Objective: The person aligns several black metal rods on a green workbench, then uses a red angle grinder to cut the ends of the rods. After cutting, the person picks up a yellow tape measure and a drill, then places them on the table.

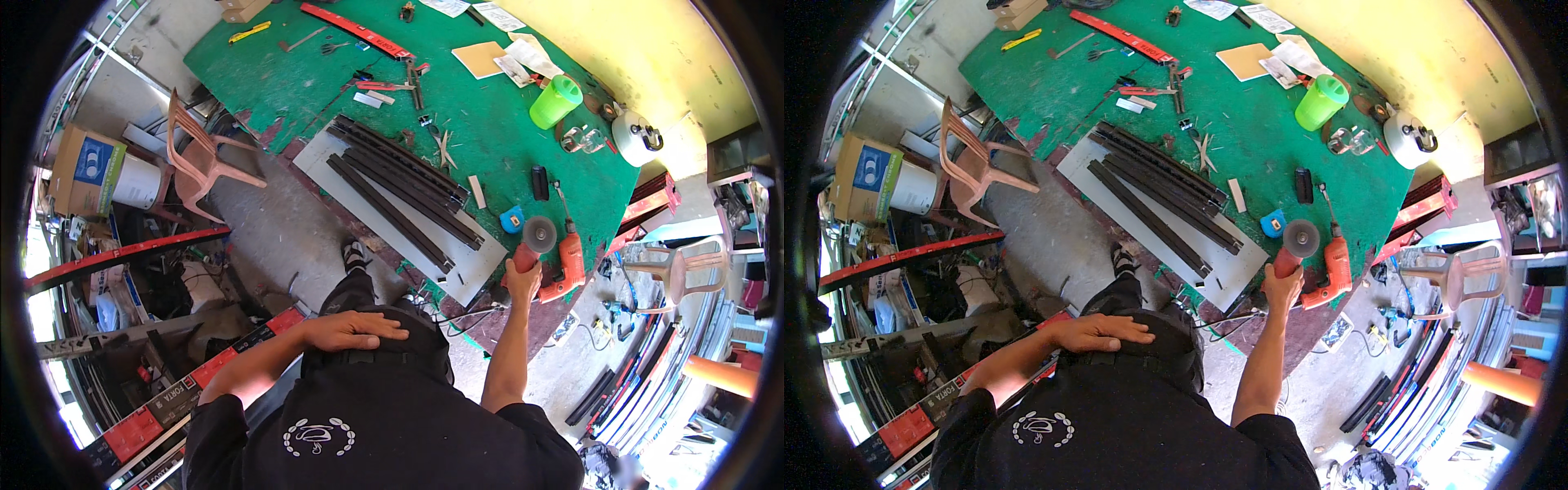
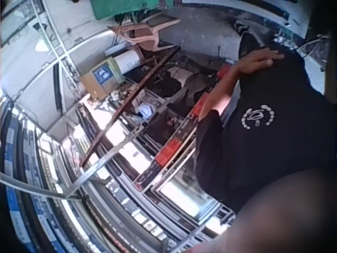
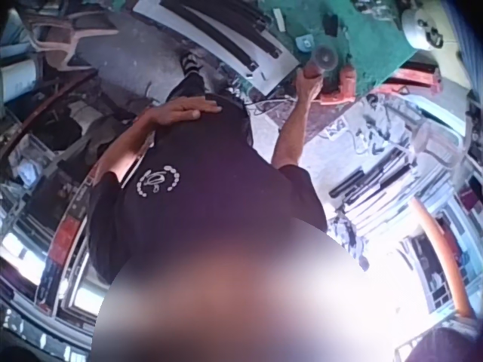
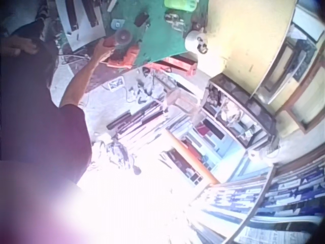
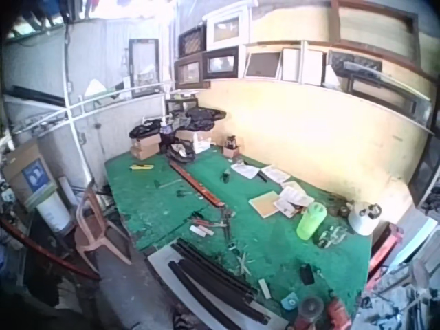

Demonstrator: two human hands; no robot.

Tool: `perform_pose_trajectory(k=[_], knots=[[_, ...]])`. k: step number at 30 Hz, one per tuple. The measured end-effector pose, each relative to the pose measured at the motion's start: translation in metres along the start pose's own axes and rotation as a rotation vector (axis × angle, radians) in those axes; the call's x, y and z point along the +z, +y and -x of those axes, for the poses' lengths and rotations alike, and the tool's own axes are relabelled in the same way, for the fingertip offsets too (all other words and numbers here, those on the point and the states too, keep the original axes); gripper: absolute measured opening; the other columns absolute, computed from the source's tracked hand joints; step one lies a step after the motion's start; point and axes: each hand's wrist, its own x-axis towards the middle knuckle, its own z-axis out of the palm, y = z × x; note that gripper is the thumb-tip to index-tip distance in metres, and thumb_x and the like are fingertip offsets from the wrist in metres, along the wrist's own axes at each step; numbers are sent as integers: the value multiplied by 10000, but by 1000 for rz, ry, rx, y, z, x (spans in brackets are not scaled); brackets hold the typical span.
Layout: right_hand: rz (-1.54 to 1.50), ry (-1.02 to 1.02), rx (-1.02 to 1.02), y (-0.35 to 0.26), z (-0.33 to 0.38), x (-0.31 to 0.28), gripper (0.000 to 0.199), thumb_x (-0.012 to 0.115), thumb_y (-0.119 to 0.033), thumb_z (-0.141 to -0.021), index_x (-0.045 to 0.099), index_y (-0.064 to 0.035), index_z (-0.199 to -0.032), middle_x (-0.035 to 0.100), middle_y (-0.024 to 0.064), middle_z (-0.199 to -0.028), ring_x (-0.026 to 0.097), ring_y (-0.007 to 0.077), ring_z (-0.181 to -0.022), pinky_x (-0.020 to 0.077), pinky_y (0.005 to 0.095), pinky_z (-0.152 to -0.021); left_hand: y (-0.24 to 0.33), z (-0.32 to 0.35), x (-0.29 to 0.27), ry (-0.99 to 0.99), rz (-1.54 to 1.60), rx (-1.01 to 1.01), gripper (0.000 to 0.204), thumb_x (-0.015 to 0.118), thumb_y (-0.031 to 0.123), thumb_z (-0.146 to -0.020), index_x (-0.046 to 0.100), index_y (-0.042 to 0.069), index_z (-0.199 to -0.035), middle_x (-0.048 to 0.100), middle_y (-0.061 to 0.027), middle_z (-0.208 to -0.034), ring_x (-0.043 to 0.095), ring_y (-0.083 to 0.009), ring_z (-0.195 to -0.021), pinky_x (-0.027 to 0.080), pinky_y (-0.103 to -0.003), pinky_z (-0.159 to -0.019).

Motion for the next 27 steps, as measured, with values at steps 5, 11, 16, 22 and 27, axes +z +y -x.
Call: perform_pose_trajectory(k=[5, 11, 16, 22, 27], knots=[[-25, 212, -77, -3, 15, -8, 977, 854, -384, -790, 387, 85, -1508, 424, 352, -1496, 444, 501, -1381, 389, 558, -1153, -1, -8, -3, 46, -20, 12, 564, 459, 398, -1127, 466, 81, -1595, 488, -184, -1612, 369, -323, -1551, 218, -489, -1279], [-64, 152, -425, -30, 51, -4, 732, 850, -255, -823, 529, 41, -1411, 594, 283, -1271, 549, 437, -1249, 461, 520, -1083, -69, -19, -40, 362, -233, -307, 586, 704, 417, -993, 616, 67, -1455, 671, -183, -1377, 628, -361, -1258, 473, -460, -1085], [-173, -90, -315, -59, 95, 33, 687, 853, -268, -813, 568, 19, -1369, 602, 258, -1237, 569, 426, -1209, 475, 502, -1057, -134, -38, -130, 757, -795, -220, 645, 865, 320, -789, 645, 62, -1338, 661, -194, -1316, 582, -408, -1281, 434, -522, -1113], [-56, 232, -45, -69, 94, 53, 694, 837, -293, -816, 571, 34, -1367, 609, 270, -1253, 578, 448, -1195, 468, 526, -1059, -147, -41, -217, 606, -1083, -197, 689, 890, 186, -734, 615, 119, -1362, 593, -121, -1328, 519, -355, -1308, 371, -519, -1146], [26, 41, 144, -104, 103, 56, 674, 806, -325, -835, 598, 62, -1346, 673, 269, -1150, 640, 422, -1128, 515, 484, -1016, -155, -42, -271, 464, -1199, -56, 547, 898, 239, -747, 680, 128, -1237, 586, -93, -1210, 539, -330, -1213, 375, -522, -1091]])
